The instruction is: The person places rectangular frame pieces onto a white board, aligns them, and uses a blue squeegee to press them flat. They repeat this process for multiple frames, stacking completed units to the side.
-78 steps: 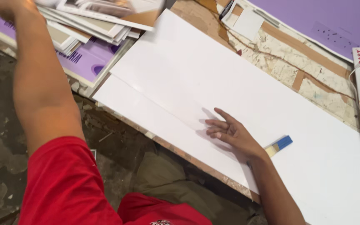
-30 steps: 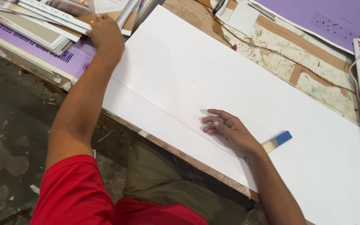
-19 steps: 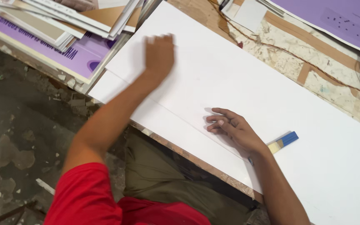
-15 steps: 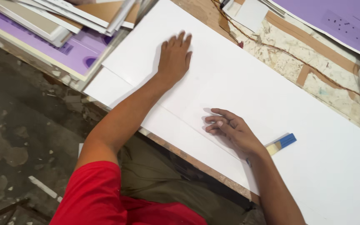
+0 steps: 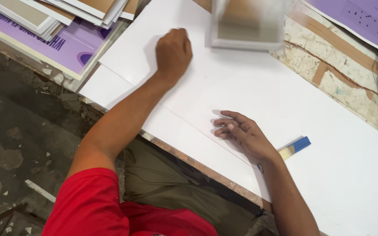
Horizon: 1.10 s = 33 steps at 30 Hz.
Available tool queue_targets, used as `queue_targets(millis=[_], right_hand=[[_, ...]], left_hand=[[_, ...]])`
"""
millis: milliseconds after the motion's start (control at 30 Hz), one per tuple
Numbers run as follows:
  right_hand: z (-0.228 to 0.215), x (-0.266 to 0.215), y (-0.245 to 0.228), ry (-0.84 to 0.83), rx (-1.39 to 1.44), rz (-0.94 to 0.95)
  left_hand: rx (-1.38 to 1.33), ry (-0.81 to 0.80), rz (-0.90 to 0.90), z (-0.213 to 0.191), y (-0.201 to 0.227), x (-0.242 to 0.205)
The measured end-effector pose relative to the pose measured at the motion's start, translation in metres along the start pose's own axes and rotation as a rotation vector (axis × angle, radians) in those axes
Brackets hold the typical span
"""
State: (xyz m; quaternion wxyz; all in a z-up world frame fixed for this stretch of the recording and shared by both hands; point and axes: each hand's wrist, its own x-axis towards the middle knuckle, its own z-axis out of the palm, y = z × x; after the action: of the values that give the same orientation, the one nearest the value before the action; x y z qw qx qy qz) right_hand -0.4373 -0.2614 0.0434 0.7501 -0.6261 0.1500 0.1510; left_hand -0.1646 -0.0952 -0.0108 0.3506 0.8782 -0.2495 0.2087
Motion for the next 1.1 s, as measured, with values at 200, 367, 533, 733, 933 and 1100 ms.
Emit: queue_targets(millis=[200,367,533,733,933,1100], right_hand=[[0.002,0.0,-0.004,0.0,0.015,0.016],[-0.001,0.006,-0.007,-0.033,0.047,0.025],[-0.004,0.007,-0.004,-0.068,0.126,0.018],[-0.026,0.018,0.024,0.33,0.128,-0.318],[-0.135,0.012,0.03,1.224,0.139,-0.828],[-0.168,-0.004,0.042,1.232,-0.448,-0.48]], left_hand=[[-0.161,0.057,0.025,-0.006,-0.006,0.001],[-0.147,0.027,0.133,0.01,0.003,0.009],[-0.241,-0.251,-0.361,0.037,0.026,0.036],[-0.473,-0.302,-0.525,0.063,0.057,0.033],[-1.528,-0.996,-0.895,0.031,0.141,0.003],[-2.21,-0.709,-0.679,-0.007,0.219,0.001]])
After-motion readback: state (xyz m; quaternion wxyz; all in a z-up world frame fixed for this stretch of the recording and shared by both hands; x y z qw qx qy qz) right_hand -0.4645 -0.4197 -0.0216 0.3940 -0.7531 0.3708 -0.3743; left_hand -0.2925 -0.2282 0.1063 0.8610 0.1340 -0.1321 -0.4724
